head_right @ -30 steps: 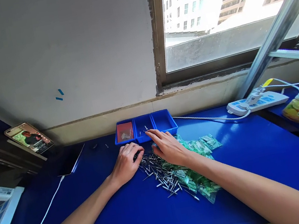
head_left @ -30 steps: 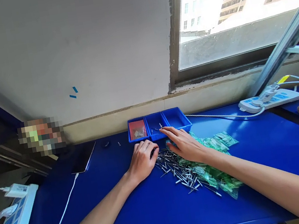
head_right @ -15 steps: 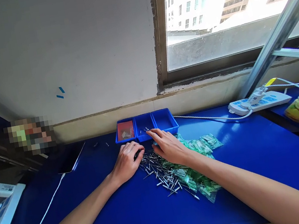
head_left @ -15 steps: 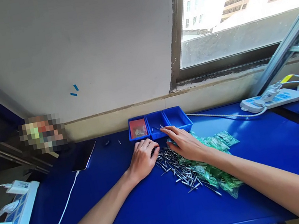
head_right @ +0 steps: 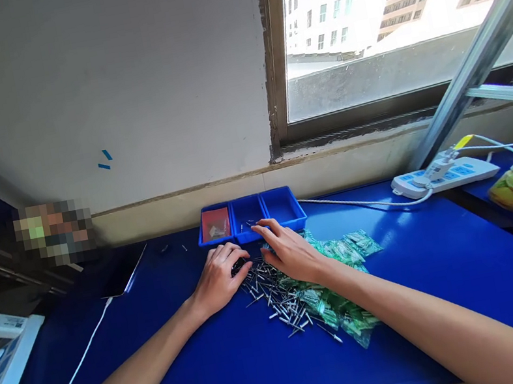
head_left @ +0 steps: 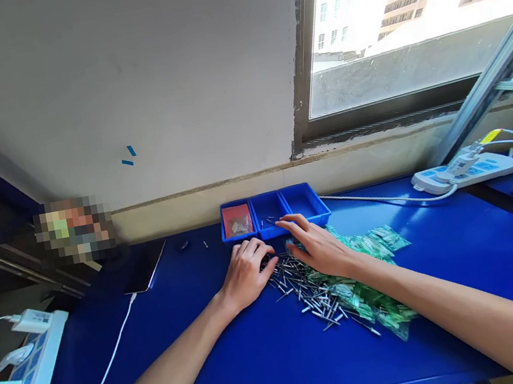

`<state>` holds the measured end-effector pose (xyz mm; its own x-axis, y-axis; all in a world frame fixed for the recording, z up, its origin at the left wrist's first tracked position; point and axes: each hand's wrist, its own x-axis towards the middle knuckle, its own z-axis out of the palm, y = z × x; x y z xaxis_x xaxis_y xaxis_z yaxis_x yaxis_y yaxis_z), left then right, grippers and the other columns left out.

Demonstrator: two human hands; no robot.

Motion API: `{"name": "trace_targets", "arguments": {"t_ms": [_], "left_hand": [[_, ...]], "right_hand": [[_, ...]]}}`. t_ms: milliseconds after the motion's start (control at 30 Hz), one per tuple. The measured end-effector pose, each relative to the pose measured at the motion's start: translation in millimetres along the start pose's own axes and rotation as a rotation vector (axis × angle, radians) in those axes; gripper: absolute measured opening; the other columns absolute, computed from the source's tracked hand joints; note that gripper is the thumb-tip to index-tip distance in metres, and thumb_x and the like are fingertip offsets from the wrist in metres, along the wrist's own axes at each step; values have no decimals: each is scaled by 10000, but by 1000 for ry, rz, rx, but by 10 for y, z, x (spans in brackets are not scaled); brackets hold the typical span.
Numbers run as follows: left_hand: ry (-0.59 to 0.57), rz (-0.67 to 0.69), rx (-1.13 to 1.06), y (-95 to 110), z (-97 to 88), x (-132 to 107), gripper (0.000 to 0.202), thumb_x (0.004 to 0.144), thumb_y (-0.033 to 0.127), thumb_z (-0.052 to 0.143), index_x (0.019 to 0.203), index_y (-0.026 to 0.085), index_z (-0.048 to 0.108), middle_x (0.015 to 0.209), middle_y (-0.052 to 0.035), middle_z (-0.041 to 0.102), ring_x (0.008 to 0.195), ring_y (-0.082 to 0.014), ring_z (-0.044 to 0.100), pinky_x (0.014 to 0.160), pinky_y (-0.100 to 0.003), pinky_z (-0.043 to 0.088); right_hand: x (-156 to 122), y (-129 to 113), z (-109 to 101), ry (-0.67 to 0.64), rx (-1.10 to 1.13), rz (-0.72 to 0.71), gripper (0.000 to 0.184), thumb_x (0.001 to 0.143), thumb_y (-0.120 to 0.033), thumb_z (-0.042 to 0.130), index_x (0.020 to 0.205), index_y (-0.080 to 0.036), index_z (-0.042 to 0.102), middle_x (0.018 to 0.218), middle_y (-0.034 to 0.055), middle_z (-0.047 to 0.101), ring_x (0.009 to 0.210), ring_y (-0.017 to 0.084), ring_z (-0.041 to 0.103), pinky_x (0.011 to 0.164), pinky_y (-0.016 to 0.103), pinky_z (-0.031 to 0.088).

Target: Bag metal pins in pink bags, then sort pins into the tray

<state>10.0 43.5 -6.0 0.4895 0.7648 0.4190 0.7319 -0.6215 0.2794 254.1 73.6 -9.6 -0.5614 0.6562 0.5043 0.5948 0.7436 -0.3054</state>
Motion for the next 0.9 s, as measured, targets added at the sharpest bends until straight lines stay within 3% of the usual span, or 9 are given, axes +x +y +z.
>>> {"name": "trace_targets", "arguments": {"t_ms": [100, 200, 300, 733, 900], "left_hand": [[5, -2, 2, -17, 16, -7, 180, 1042, 407, 629, 1119, 251, 675, 1147, -49, 687, 1093, -243, 624, 927, -417, 447], [8, -1, 8, -32, 27, -7, 185, 1035, 413, 641, 1123, 254, 680, 1149, -47, 687, 1093, -241, 623, 927, -417, 445], [-2, 0, 20, -33, 29, -4, 171, 1041, 396, 634, 1124, 255, 684, 1141, -44, 686, 1076, -241, 621, 933, -419, 443], [-8, 8, 18, -24, 20, 4, 128, 1046, 345, 630, 1016, 230, 676, 1085, -32, 681, 1033, -221, 613, 922, -404, 443], [-12, 7, -1, 0, 4, -4, 214, 988, 446, 708, 1003, 233, 689, 1109, -36, 682, 1055, -234, 614, 929, -409, 437]], "right_hand": [[5, -7, -10, 0, 2, -23, 427, 1085, -287, 435, 1508, -235, 419, 1422, 193, 495, 957, 267, 663, 827, 461, 582], [14, 9, -2, -60, -38, -80, 264, 1101, -285, 426, 1301, -215, 584, 1202, 141, 596, 968, 261, 619, 836, 427, 540], [17, 31, 13, -128, -92, -116, 246, 1116, -301, 427, 1153, -218, 655, 1030, 95, 626, 936, 246, 586, 845, 413, 496], [29, 28, -12, -162, -84, -139, 273, 1121, -324, 446, 1136, -210, 694, 1031, 90, 626, 913, 228, 539, 835, 388, 453], [23, 29, 2, -166, -83, -129, 270, 1122, -323, 446, 1101, -205, 687, 1016, 91, 627, 914, 233, 534, 826, 385, 438]]}}
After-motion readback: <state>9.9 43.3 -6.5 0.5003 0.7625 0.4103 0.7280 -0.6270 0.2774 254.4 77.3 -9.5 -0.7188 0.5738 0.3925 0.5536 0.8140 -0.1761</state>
